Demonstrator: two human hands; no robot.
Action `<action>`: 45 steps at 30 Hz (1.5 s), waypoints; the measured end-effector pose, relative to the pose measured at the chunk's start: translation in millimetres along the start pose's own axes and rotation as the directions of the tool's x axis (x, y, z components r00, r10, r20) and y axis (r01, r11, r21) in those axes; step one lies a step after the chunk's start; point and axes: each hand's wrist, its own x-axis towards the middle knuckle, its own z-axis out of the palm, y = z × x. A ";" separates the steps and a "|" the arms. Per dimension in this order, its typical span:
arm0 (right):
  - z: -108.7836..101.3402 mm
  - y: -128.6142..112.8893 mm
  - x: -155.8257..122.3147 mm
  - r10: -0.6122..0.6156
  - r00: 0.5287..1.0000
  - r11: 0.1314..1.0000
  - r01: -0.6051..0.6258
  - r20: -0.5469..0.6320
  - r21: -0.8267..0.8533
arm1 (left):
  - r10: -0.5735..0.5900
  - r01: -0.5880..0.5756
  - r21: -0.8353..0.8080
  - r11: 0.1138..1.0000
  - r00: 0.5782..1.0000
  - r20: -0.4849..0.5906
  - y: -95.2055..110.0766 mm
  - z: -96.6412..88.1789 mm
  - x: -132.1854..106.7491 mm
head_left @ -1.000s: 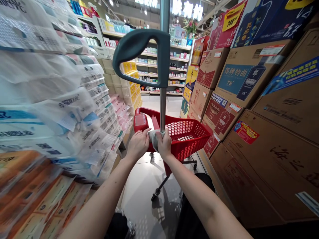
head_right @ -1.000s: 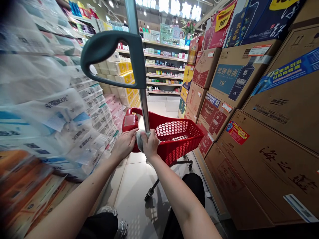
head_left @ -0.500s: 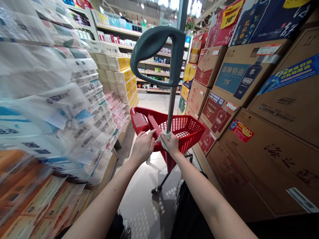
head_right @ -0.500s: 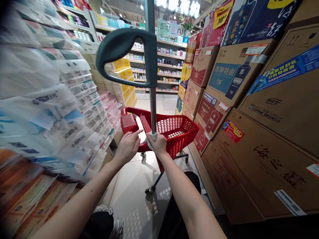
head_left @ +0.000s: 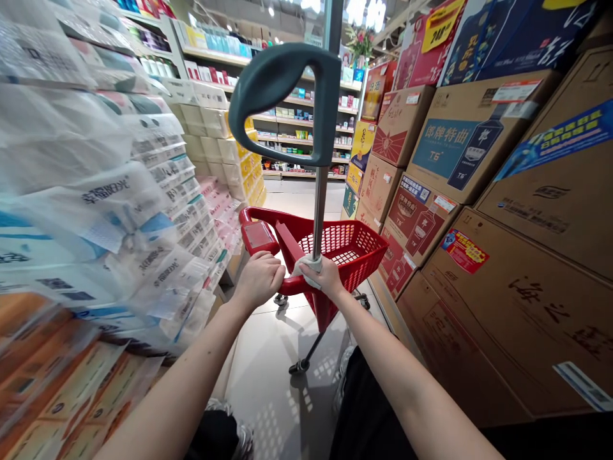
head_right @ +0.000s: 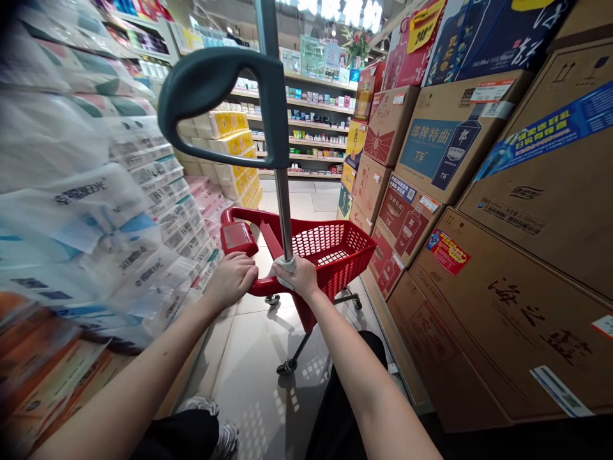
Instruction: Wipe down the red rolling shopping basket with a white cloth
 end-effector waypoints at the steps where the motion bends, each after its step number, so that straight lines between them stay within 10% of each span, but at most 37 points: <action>1: 4.8 1.9 -5.3 -0.010 0.999 0.999 0.007 -0.047 -0.043 | -0.003 0.003 -0.002 1.000 1.000 -0.016 0.0 0.6 -2.0; 10: 23.3 27.5 -43.3 -0.244 0.963 0.943 0.209 -0.114 -0.259 | -0.029 0.030 0.032 0.999 0.999 -0.033 -8.0 -5.5 -16.8; 23: -5.3 -97.2 45.7 0.113 0.918 0.973 -0.024 -0.379 0.232 | -0.110 0.113 0.026 0.993 0.989 -0.102 7.6 -7.1 -20.9; 33: 13.9 -45.4 -4.1 0.105 0.981 0.984 -0.079 -0.166 0.158 | -0.129 0.134 0.030 0.991 0.984 -0.123 15.0 -4.5 -20.8; 41: -28.3 -89.0 70.4 0.084 0.936 0.961 0.014 -0.341 0.276 | -0.129 0.135 0.047 0.990 0.985 -0.117 19.6 -2.5 -17.2; 45: -25.5 -76.0 65.7 0.072 0.950 0.947 0.030 -0.303 0.321 | -0.123 0.127 0.026 0.992 0.984 -0.127 23.6 -2.0 -13.8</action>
